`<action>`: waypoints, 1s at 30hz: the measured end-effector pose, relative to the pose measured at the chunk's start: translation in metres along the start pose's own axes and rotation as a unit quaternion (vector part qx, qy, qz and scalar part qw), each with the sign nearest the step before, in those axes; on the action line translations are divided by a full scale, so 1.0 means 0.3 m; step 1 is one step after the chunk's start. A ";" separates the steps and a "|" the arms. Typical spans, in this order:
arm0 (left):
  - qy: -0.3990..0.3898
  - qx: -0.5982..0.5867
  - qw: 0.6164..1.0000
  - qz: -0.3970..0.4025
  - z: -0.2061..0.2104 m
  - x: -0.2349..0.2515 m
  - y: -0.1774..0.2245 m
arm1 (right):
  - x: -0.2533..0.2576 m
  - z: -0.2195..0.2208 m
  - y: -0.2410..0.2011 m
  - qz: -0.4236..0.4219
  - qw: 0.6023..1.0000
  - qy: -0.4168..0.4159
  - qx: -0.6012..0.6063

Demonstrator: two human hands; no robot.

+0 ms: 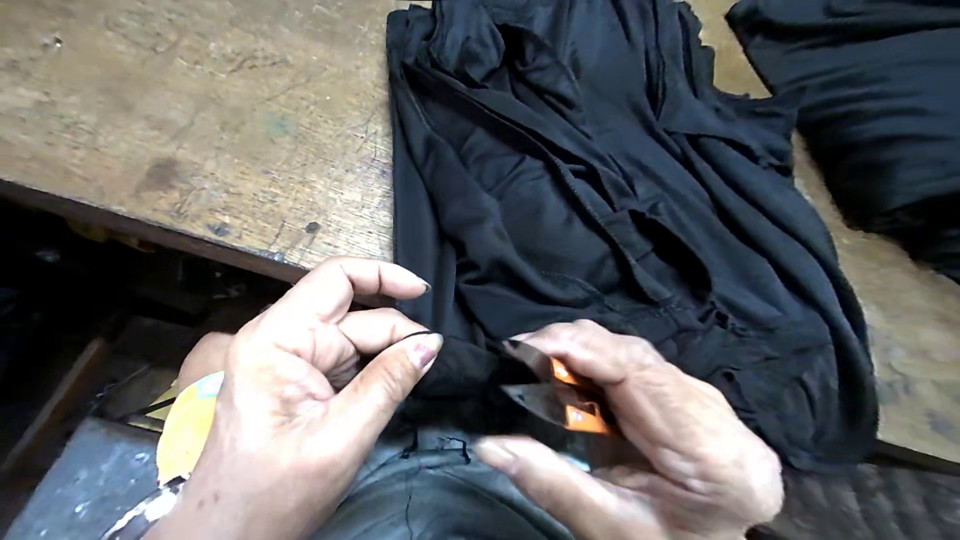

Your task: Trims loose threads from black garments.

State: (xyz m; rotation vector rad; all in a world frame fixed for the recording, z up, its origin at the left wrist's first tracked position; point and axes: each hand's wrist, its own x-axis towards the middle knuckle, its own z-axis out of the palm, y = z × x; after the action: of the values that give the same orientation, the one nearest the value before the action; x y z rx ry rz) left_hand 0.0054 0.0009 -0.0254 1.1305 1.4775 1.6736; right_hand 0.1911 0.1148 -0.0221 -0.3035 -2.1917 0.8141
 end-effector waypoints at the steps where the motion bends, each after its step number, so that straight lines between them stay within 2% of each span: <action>1: -0.004 -0.006 1.000 -0.005 0.003 -0.002 0.004 | 0.003 0.015 -0.001 -0.008 1.000 0.005 -0.014; 4: -0.008 -0.004 1.000 -0.016 0.003 0.001 0.012 | 0.011 0.030 -0.001 -0.046 0.996 0.003 -0.075; 9: 0.012 0.035 0.999 -0.014 0.003 0.005 0.009 | -0.033 0.006 -0.008 -0.090 0.987 -0.088 -0.099; 12: 0.032 0.021 0.999 -0.036 0.003 -0.006 -0.005 | -0.062 0.010 0.002 -0.046 0.988 -0.141 -0.050; 14: 0.043 0.016 0.997 -0.055 0.009 -0.016 -0.002 | -0.079 0.003 -0.012 0.009 0.990 -0.132 -0.052; 17: 0.074 -0.018 0.994 -0.079 0.028 -0.036 0.008 | -0.096 -0.004 -0.039 0.054 0.987 -0.089 -0.126; 20: 0.089 0.038 0.992 -0.081 0.021 -0.077 0.018 | -0.103 -0.004 -0.033 0.034 0.982 -0.058 -0.179; 25: 0.104 -0.073 0.984 -0.121 0.052 -0.060 0.005 | -0.105 -0.009 -0.032 -0.002 0.975 -0.045 -0.218; 30: 0.098 -0.039 0.987 -0.119 0.033 -0.090 0.031 | -0.110 -0.012 -0.035 -0.001 0.971 -0.042 -0.236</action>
State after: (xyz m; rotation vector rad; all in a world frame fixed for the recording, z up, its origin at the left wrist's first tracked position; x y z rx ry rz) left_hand 0.0268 -0.0201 -0.0215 0.7322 1.5822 1.6957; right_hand 0.2166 0.0936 -0.0328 -0.5050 -2.4484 0.2962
